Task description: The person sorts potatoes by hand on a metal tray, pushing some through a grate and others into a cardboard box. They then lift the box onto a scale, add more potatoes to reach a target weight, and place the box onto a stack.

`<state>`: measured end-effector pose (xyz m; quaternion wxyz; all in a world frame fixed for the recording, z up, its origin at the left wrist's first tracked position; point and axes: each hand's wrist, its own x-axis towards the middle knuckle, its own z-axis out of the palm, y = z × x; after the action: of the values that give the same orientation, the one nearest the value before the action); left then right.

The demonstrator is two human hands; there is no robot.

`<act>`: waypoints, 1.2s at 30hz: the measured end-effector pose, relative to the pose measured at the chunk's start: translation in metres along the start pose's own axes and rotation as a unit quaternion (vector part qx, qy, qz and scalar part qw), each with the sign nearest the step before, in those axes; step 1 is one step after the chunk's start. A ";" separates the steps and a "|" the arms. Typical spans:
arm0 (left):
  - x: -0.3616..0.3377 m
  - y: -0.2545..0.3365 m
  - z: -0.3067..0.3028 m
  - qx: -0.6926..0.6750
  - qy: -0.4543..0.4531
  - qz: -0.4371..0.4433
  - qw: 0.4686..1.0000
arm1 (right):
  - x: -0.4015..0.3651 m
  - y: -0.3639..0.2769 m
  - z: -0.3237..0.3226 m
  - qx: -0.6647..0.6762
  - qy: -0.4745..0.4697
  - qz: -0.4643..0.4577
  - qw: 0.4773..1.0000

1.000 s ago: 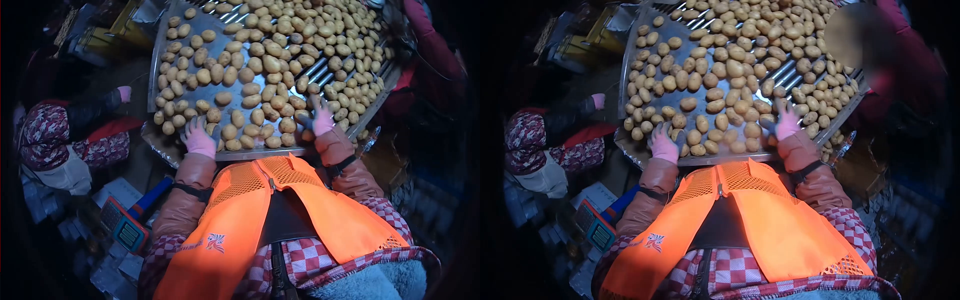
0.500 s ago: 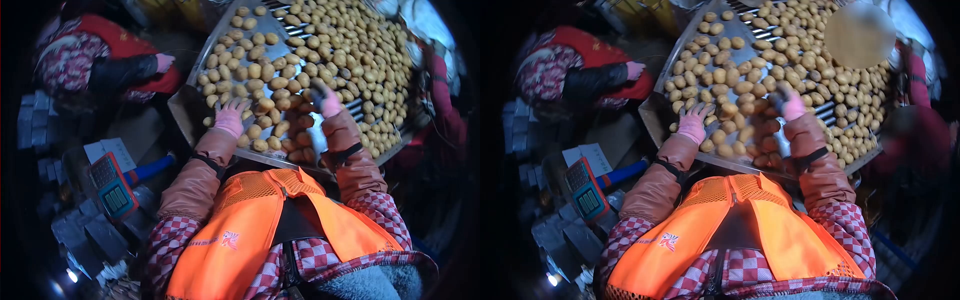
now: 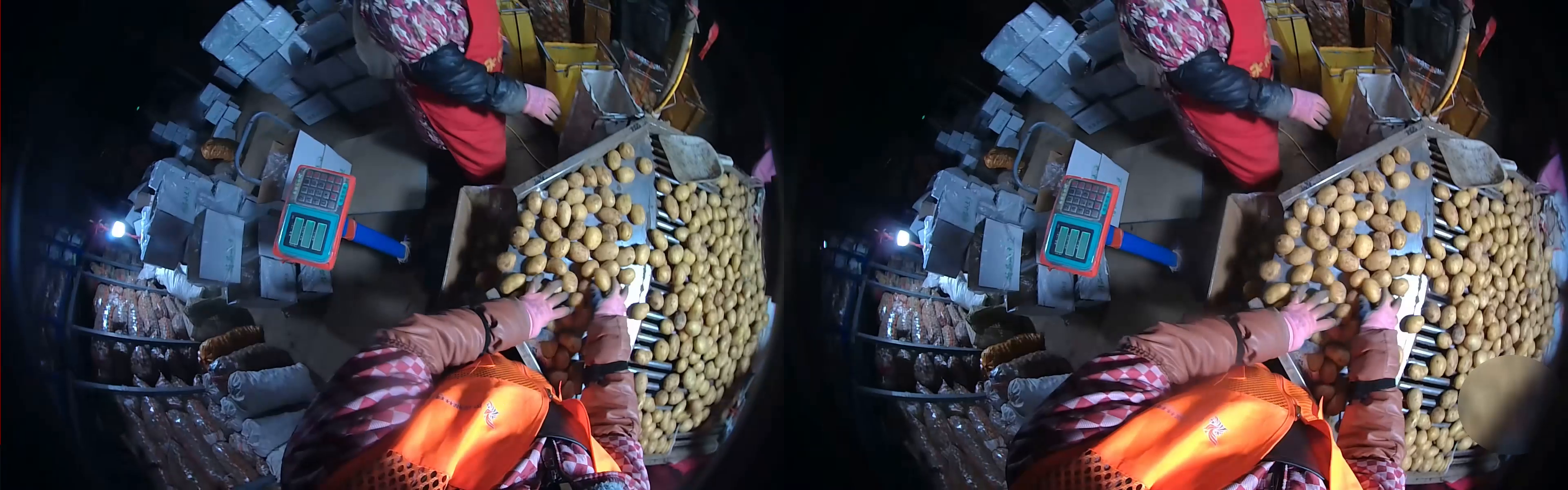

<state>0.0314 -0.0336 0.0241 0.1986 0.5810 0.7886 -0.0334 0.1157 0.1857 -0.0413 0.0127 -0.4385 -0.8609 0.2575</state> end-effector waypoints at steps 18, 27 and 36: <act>-0.072 -0.222 0.304 -0.258 -0.051 -0.671 0.693 | 0.019 -0.060 -0.023 -0.071 0.000 -0.031 0.997; -0.109 -0.229 0.242 -0.270 0.013 -0.600 0.753 | -0.038 -0.117 0.015 0.043 -0.048 -0.144 0.987; -0.120 -0.215 0.174 -0.250 -0.013 -0.595 0.764 | -0.043 -0.135 -0.024 0.211 -0.162 -0.316 0.911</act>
<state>-0.0915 -0.2611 -0.1317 0.2875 -0.0757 0.9537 0.0461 0.0472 0.0979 0.0494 0.0461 -0.0830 -0.8702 0.4835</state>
